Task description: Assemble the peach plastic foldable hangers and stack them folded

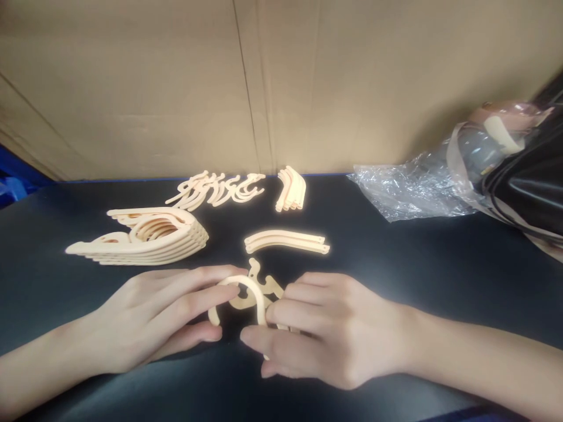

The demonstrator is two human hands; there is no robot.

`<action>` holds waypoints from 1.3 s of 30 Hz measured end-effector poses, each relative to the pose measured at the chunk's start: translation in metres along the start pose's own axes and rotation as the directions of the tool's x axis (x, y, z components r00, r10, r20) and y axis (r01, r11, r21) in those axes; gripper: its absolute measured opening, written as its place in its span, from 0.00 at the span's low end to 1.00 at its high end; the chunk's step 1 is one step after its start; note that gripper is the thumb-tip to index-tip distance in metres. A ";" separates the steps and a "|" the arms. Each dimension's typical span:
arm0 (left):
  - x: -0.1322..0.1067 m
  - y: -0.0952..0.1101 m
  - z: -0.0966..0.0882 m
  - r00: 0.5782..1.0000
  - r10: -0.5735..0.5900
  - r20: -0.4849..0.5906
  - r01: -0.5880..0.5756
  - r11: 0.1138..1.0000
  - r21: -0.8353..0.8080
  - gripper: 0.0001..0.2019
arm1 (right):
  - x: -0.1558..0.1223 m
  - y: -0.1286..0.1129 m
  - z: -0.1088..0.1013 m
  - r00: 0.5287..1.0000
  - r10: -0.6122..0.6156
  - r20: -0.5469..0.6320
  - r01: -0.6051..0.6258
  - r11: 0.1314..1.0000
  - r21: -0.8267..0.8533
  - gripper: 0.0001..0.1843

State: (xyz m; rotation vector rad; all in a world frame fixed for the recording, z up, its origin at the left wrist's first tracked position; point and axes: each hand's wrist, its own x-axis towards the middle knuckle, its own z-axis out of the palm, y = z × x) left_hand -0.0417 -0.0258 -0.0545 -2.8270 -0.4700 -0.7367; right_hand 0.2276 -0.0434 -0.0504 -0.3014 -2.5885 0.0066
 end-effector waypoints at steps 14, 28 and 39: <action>0.003 0.008 0.000 1.000 0.024 -0.001 -0.024 0.997 -0.069 0.12 | -0.001 0.005 0.005 0.998 0.061 0.026 -0.062 0.998 0.026 0.28; 0.001 0.001 0.003 0.988 -0.126 0.087 0.126 0.992 0.007 0.21 | -0.007 0.027 -0.002 0.886 0.431 -0.172 -0.434 0.901 0.019 0.20; 0.008 0.000 0.000 0.977 -0.026 0.213 0.064 0.982 -0.176 0.17 | -0.008 0.031 0.002 0.819 0.564 -0.107 -0.561 0.826 0.060 0.20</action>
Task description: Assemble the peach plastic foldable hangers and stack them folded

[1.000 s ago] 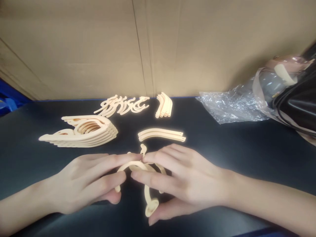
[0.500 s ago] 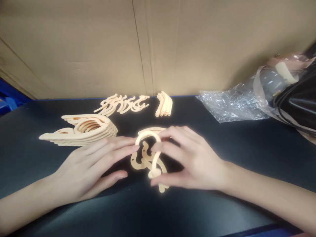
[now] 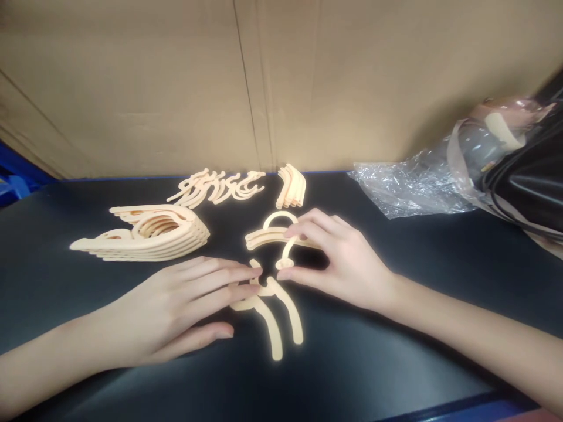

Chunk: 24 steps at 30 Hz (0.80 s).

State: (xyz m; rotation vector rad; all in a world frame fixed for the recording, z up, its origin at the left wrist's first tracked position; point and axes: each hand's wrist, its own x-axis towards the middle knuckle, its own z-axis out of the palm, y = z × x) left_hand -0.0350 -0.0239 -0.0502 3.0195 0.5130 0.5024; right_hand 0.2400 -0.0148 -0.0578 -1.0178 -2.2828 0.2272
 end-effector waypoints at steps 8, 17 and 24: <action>0.000 0.005 0.002 0.993 0.038 -0.111 -0.037 0.999 0.006 0.13 | 0.001 0.000 0.000 1.000 -0.011 0.004 0.011 1.000 -0.012 0.20; -0.002 0.003 0.006 0.979 -0.132 -0.154 0.155 0.976 0.153 0.14 | -0.001 -0.004 -0.002 0.993 -0.091 0.070 0.084 0.992 0.095 0.21; -0.003 0.004 0.009 0.973 -0.213 -0.086 0.225 0.958 0.179 0.19 | -0.001 -0.006 -0.001 0.991 -0.108 0.076 0.099 0.989 0.107 0.22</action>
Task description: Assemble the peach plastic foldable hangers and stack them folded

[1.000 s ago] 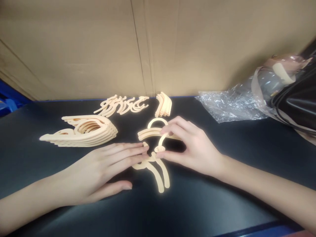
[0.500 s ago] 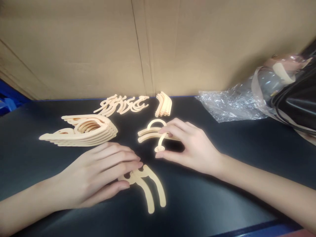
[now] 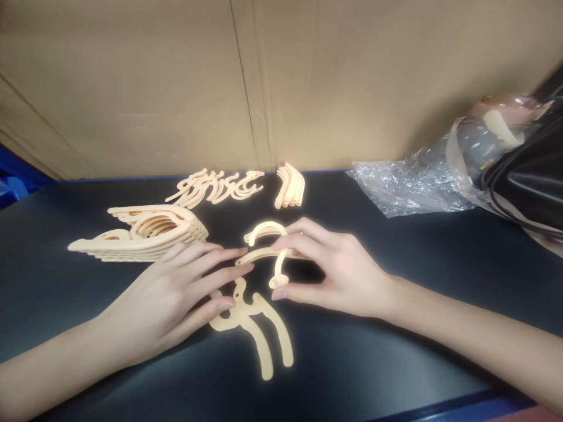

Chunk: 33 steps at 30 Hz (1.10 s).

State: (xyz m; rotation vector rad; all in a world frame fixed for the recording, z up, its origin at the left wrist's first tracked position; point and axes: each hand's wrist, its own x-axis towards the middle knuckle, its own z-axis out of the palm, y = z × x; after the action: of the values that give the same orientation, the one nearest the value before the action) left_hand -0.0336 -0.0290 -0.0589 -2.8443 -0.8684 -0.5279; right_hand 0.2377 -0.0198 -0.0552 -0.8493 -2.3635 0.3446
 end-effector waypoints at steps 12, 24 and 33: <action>-0.003 0.011 0.000 0.983 -0.183 0.024 0.185 0.972 -0.144 0.21 | 0.000 0.002 -0.001 0.998 0.022 -0.057 -0.017 0.995 0.102 0.23; -0.006 0.009 -0.006 0.971 -0.234 -0.059 0.206 0.931 -0.303 0.19 | -0.003 -0.010 -0.008 0.997 -0.023 -0.075 0.051 0.919 0.391 0.27; -0.003 0.013 -0.004 0.950 -0.311 -0.043 0.273 0.886 -0.374 0.21 | -0.007 -0.030 -0.003 0.999 -0.042 -0.001 0.035 0.808 0.588 0.32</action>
State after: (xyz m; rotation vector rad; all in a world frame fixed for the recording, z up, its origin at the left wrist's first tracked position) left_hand -0.0298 -0.0422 -0.0567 -2.9809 -1.3157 -0.9563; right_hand 0.2291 -0.0468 -0.0429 -0.4926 -2.0788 1.0071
